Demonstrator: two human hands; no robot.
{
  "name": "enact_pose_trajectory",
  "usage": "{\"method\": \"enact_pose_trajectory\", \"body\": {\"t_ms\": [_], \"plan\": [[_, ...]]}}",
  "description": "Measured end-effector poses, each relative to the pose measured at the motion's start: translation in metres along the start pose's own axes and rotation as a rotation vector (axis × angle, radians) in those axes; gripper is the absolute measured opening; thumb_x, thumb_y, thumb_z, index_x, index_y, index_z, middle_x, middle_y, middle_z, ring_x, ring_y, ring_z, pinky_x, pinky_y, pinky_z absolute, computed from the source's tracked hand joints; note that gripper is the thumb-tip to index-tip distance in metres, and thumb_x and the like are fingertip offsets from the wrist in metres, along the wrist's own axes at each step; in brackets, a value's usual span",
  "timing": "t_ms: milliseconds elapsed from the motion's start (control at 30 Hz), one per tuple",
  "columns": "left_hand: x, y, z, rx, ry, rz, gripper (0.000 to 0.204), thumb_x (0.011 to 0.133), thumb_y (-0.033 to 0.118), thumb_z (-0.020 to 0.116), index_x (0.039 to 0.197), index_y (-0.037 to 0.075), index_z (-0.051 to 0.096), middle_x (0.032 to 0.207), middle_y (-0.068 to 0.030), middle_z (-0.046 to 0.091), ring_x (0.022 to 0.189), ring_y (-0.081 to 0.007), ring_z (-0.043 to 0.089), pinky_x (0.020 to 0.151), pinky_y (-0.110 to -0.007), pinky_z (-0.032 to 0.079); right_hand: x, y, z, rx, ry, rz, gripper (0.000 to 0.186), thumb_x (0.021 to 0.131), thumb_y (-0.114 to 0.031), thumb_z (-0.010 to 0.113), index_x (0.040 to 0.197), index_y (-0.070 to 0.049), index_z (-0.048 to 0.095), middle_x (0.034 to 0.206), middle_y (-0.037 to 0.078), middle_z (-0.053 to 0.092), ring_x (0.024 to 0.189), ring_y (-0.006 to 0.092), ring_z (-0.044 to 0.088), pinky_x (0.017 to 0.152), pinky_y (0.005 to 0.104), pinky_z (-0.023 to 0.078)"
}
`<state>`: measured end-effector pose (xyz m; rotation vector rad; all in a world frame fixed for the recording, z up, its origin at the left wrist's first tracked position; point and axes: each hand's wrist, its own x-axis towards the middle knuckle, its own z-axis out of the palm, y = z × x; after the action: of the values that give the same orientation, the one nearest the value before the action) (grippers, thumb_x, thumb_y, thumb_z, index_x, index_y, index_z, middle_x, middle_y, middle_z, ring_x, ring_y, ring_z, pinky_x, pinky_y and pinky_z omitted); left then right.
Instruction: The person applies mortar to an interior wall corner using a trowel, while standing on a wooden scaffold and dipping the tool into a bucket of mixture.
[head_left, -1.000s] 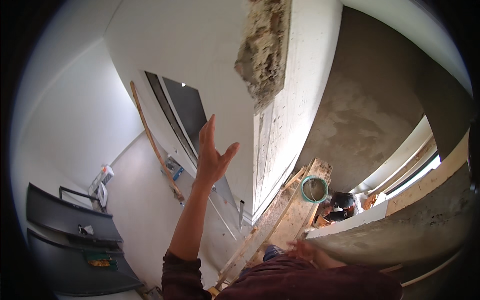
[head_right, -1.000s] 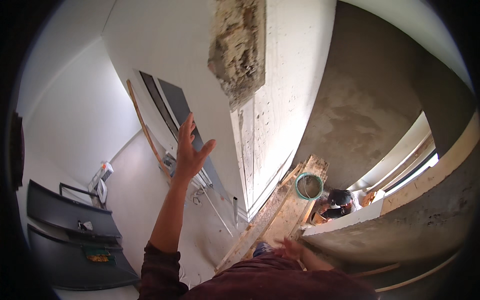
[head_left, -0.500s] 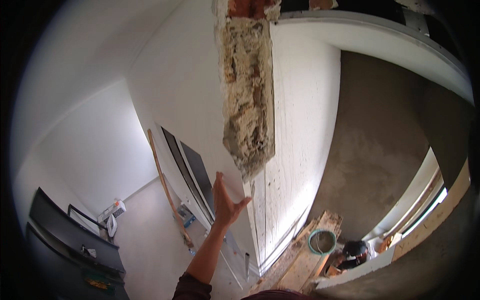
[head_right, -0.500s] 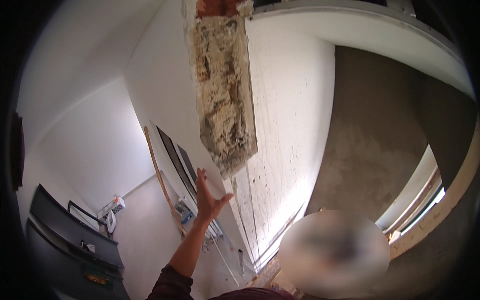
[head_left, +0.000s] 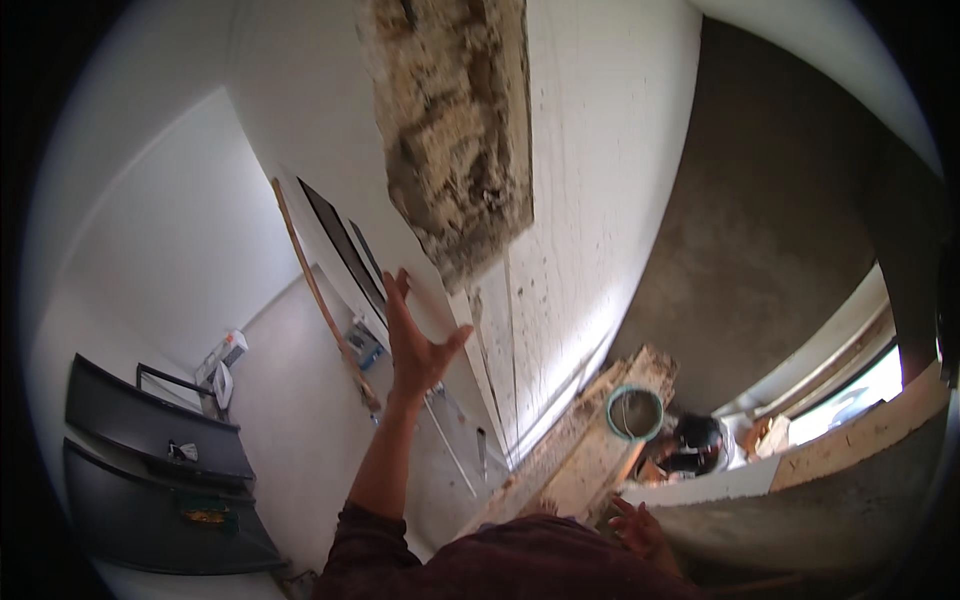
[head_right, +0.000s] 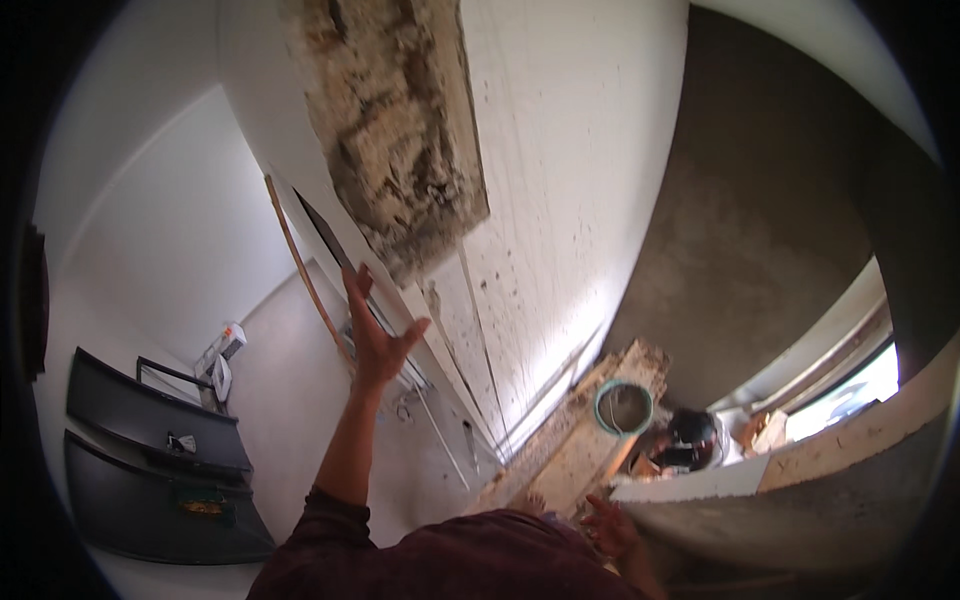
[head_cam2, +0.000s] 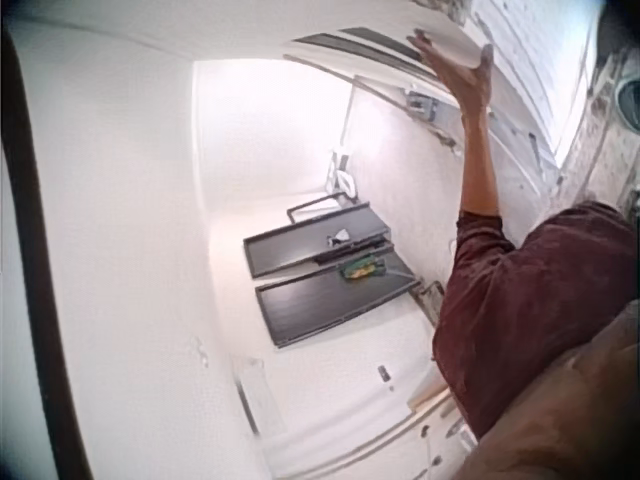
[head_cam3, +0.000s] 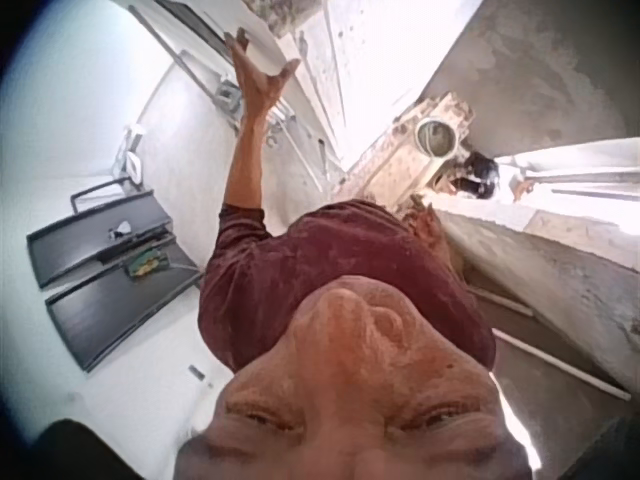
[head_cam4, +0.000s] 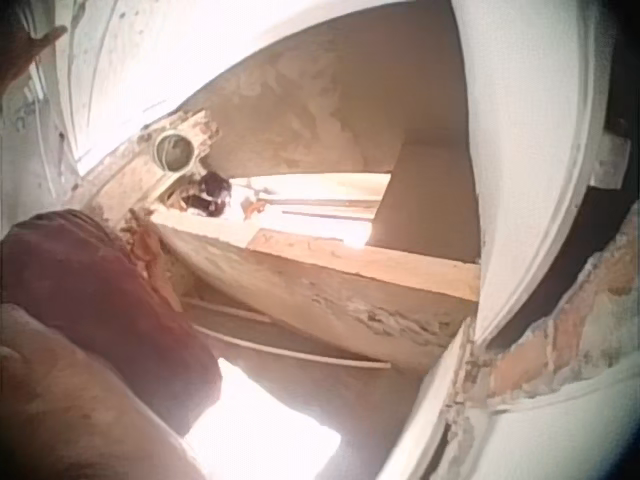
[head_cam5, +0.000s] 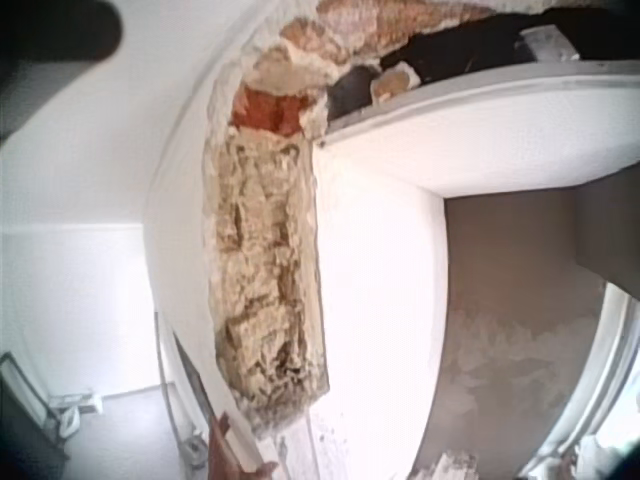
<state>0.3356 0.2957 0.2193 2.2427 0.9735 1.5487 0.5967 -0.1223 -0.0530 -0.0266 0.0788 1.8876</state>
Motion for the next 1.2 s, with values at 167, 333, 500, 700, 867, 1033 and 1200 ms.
{"method": "enact_pose_trajectory", "body": {"t_ms": [167, 333, 500, 700, 867, 1033, 1200], "plan": [[0.007, 0.006, 0.017, -0.043, -0.027, -0.025, 0.118, 0.068, 0.026, 0.079, 0.145, 0.0, -0.006, 0.146, -0.0254, 0.022, 0.134, -0.0355, 0.026, 0.109, -0.043, 0.025, -0.047, 0.062, -0.101, -0.335, 0.92, -0.064, 0.055, 0.096, -0.046, 0.039, 0.14, -0.013, 0.033, 0.128, 0.018, 0.051, 0.105, 0.027, 0.059, 0.086, 0.0408, 0.052], [0.002, 0.003, 0.015, -0.094, -0.011, -0.03, 0.119, 0.068, 0.029, 0.08, 0.145, -0.001, -0.006, 0.146, -0.026, 0.021, 0.134, -0.0354, 0.026, 0.109, -0.044, 0.025, -0.054, 0.087, -0.073, -0.377, 0.973, -0.142, 0.055, 0.096, -0.048, 0.039, 0.138, -0.012, 0.036, 0.126, 0.017, 0.052, 0.105, 0.0271, 0.059, 0.085, 0.0407, 0.052], [0.001, 0.003, 0.014, -0.096, 0.027, -0.029, 0.118, 0.069, 0.049, 0.075, 0.145, -0.001, -0.001, 0.145, -0.0216, 0.027, 0.128, -0.0402, 0.028, 0.104, -0.052, 0.026, -0.058, 0.118, -0.049, -0.267, 0.946, -0.257, 0.055, 0.095, -0.049, 0.039, 0.136, -0.011, 0.038, 0.125, 0.016, 0.053, 0.104, 0.0272, 0.059, 0.083, 0.0407, 0.053], [0.009, 0.006, 0.015, 0.021, -0.032, -0.045, 0.12, 0.068, 0.043, 0.077, 0.145, -0.003, -0.003, 0.146, -0.0224, 0.024, 0.131, -0.0388, 0.028, 0.107, -0.051, 0.02, -0.074, 0.117, 0.005, 0.066, 0.678, -0.425, 0.056, 0.095, -0.051, 0.039, 0.134, -0.01, 0.041, 0.122, 0.015, 0.055, 0.103, 0.0273, 0.059, 0.082, 0.0407, 0.053], [0.009, -0.002, 0.009, -0.036, 0.023, -0.001, 0.121, 0.069, 0.058, 0.07, 0.146, 0.0, -0.003, 0.146, -0.021, 0.026, 0.134, -0.0386, 0.027, 0.108, -0.06, 0.012, -0.049, 0.118, 0.136, -0.63, 0.737, -0.547, 0.053, 0.096, -0.047, 0.041, 0.136, -0.013, 0.041, 0.129, 0.015, 0.051, 0.103, 0.0277, 0.059, 0.078, 0.0425, 0.053], [-0.01, -0.016, 0.007, -0.01, -0.018, -0.028, 0.121, 0.069, 0.058, 0.07, 0.146, -0.001, -0.002, 0.146, -0.0222, 0.025, 0.134, -0.0388, 0.026, 0.109, -0.056, 0.015, -0.057, 0.199, 0.027, -0.177, 0.476, -0.304, 0.051, 0.096, -0.046, 0.041, 0.133, -0.011, 0.045, 0.113, 0.019, 0.06, 0.095, 0.0325, 0.061, 0.079, 0.0472, 0.053], [-0.009, 0.001, 0.034, -0.053, -0.008, 0.094, 0.12, 0.069, 0.047, 0.077, 0.146, -0.001, -0.002, 0.146, -0.0225, 0.026, 0.132, -0.0374, 0.03, 0.108, -0.047, 0.025, -0.09, 0.237, -0.064, -0.488, 1.05, -0.309, 0.051, 0.095, -0.044, 0.043, 0.133, -0.011, 0.046, 0.113, 0.018, 0.061, 0.097, 0.0311, 0.061, 0.082, 0.0448, 0.051]]}}
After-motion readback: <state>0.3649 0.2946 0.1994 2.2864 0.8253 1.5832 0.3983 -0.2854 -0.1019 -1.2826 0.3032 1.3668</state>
